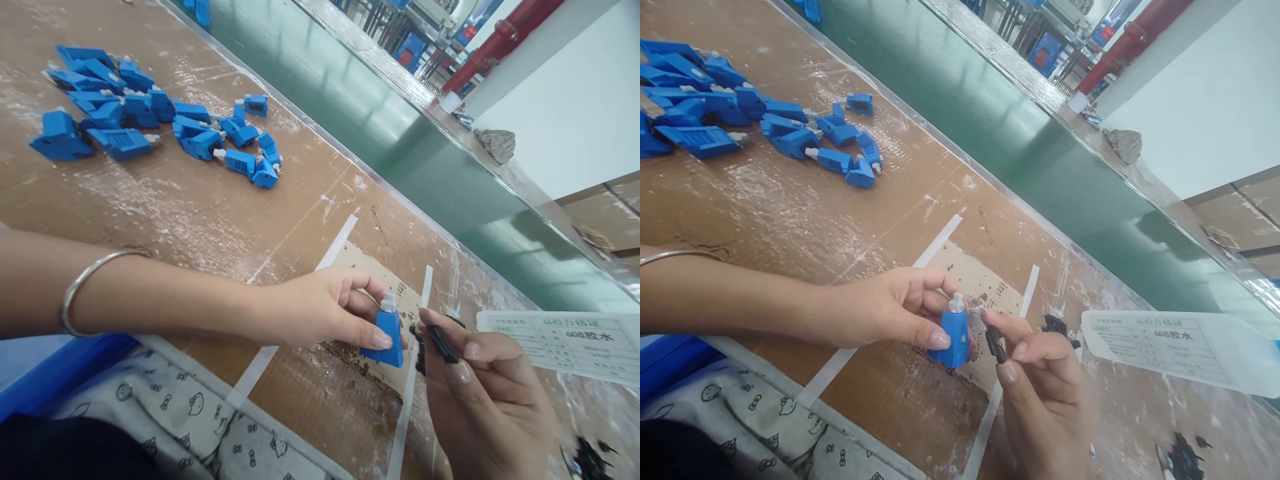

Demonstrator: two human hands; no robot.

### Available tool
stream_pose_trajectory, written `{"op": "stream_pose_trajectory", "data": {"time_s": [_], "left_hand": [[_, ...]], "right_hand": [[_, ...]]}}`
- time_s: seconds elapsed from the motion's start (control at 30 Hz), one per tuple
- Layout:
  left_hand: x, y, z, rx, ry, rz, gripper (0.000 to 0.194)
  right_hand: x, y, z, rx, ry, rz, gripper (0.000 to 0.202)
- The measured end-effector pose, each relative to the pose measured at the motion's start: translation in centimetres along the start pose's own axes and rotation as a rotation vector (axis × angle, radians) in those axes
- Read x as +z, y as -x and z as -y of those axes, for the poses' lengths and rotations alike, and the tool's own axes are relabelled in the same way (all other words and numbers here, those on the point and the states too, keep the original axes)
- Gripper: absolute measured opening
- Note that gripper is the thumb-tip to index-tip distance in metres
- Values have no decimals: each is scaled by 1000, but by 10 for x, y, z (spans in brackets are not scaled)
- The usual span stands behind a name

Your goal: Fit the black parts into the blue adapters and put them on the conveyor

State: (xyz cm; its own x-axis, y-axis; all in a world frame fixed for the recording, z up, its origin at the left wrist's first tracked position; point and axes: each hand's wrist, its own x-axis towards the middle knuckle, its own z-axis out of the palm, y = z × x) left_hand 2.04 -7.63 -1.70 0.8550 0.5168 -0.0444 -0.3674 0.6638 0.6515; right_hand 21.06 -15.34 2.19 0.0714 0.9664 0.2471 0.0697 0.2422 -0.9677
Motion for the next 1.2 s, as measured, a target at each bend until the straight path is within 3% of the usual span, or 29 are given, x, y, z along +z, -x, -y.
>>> {"op": "stream_pose_trajectory", "data": {"time_s": [0.2, 0.33, 0.43, 0.57, 0.63, 0.77, 1.2], "left_hand": [[9, 6, -6, -99, 10, -52, 28], [6, 4, -4, -75, 11, -35, 33], [5, 2, -16, 14, -59, -134, 24], [4, 0, -41, 109, -223, -372, 21], [4, -1, -48, 136, -257, -436, 20], [4, -3, -47, 103, -283, -453, 18], [3, -2, -39, 33, -288, -380, 20]], "right_hand": [[1, 4, 0, 21, 31, 11, 8], [-5, 7, -4, -21, 163, 13, 11], [-17, 3, -9, -166, 451, 39, 23], [-28, -5, -10, -386, 1028, 196, 32], [-29, -8, -8, -459, 1192, 248, 32], [-25, -8, -6, -537, 1280, 268, 30], [-26, -10, -7, -565, 1318, 338, 27]]}}
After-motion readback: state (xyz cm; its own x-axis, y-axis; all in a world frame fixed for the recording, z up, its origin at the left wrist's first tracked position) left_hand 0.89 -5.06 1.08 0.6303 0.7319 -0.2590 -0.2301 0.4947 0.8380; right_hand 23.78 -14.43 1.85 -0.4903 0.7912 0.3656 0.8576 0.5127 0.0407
